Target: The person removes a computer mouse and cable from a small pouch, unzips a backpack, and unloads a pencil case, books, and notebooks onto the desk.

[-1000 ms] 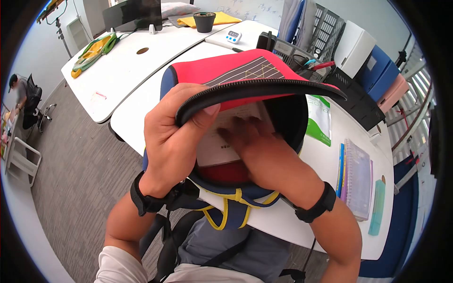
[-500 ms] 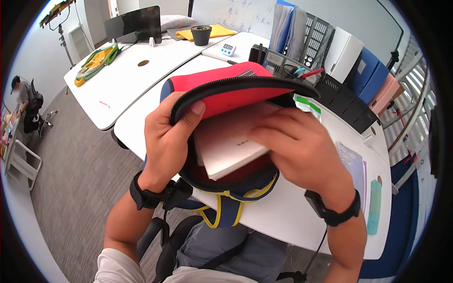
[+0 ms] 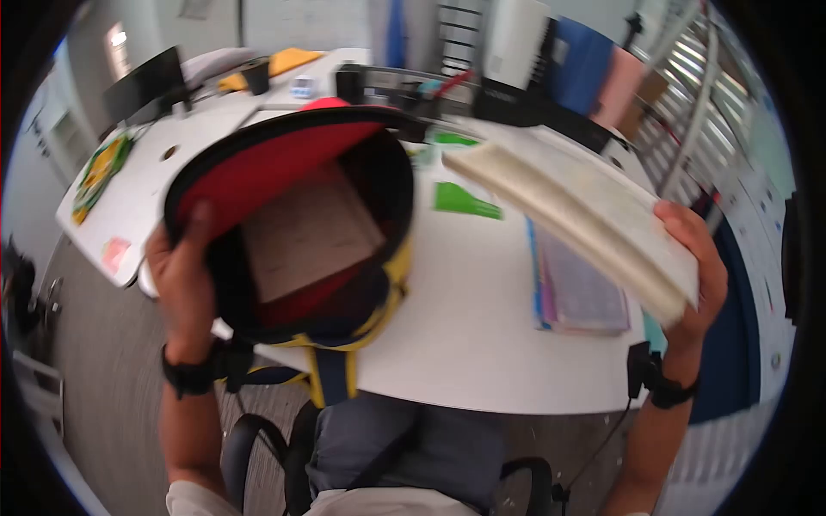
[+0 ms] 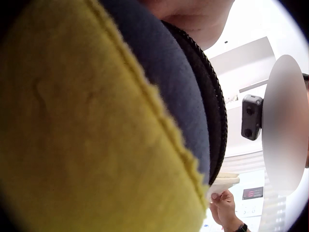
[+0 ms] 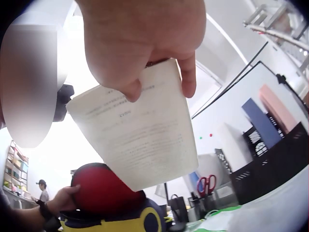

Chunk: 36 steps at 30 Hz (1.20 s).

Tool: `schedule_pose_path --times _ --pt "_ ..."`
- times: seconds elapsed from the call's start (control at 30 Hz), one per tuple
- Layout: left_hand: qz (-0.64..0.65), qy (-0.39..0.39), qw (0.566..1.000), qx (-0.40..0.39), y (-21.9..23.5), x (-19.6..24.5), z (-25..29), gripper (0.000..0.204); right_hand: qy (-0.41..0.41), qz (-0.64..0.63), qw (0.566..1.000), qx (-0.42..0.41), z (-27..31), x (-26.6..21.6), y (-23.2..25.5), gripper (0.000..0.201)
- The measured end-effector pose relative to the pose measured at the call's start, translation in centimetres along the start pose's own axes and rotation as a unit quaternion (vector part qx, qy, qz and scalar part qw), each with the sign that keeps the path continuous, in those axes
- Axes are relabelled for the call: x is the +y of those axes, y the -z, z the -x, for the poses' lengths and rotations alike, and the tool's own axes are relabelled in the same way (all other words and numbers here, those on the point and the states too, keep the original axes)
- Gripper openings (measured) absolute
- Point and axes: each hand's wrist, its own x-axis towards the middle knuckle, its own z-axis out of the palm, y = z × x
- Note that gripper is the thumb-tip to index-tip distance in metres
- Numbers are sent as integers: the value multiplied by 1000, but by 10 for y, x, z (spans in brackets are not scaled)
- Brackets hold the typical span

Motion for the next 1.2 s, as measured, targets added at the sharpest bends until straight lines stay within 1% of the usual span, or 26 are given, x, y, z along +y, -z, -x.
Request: schedule_pose_path --times 0.07,0.13,0.2,0.23,0.27,0.37,0.47,0.57,0.67,0.73,0.8,0.9,0.93,0.97,1.0,1.07,1.1,1.2 --pt "14 -10 1000 -3 4 -11 -2 31 -45 67 997 -5 17 8 11 33" --pt "32 -26 999 14 7 -21 -5 30 -70 143 987 -8 35 12 10 40" --pt "14 -15 1000 20 10 -21 -7 30 -67 197 977 -54 48 18 10 40" --pt "2 -8 1000 26 10 -21 -7 30 -88 204 972 -72 53 19 8 40" --pt "17 -10 999 27 8 -21 -7 30 -108 210 968 -91 58 19 5 40" --pt "46 -11 998 29 9 -23 -6 29 -179 193 946 -188 74 21 -2 40" --pt "50 -10 998 22 17 -26 -6 28 -200 193 917 -287 78 16 -3 39" --pt "55 -11 998 21 19 -28 -5 28 -236 147 911 -305 79 15 -2 41" --pt "40 -7 999 23 14 -22 -2 28 -251 124 902 -328 76 17 5 42" --pt "17 4 1000 25 13 -18 1 28 -271 113 896 -333 78 19 11 41" --pt "-13 -12 1000 12 12 -20 3 28 -285 107 889 -343 77 18 12 40" --pt "-1 -10 1000 5 10 -19 5 27 -302 95 877 -361 75 13 15 38" --pt "9 -7 1000 6 8 -17 4 27 -292 109 876 -368 76 13 19 37" --pt "64 -31 997 1 -2 -15 4 27 -278 119 877 -375 74 13 22 36" --pt "34 -28 999 2 -5 -9 6 24 -260 124 879 -380 72 14 19 34" --pt "72 -33 997 -25 -11 -3 6 21 -243 122 906 -326 59 9 4 26" --pt "54 -30 998 -30 -12 0 5 19 -225 111 932 -260 49 2 -14 18" --pt "0 -1 999 -37 -11 3 7 14 -127 44 965 -226 11 -28 -58 18"
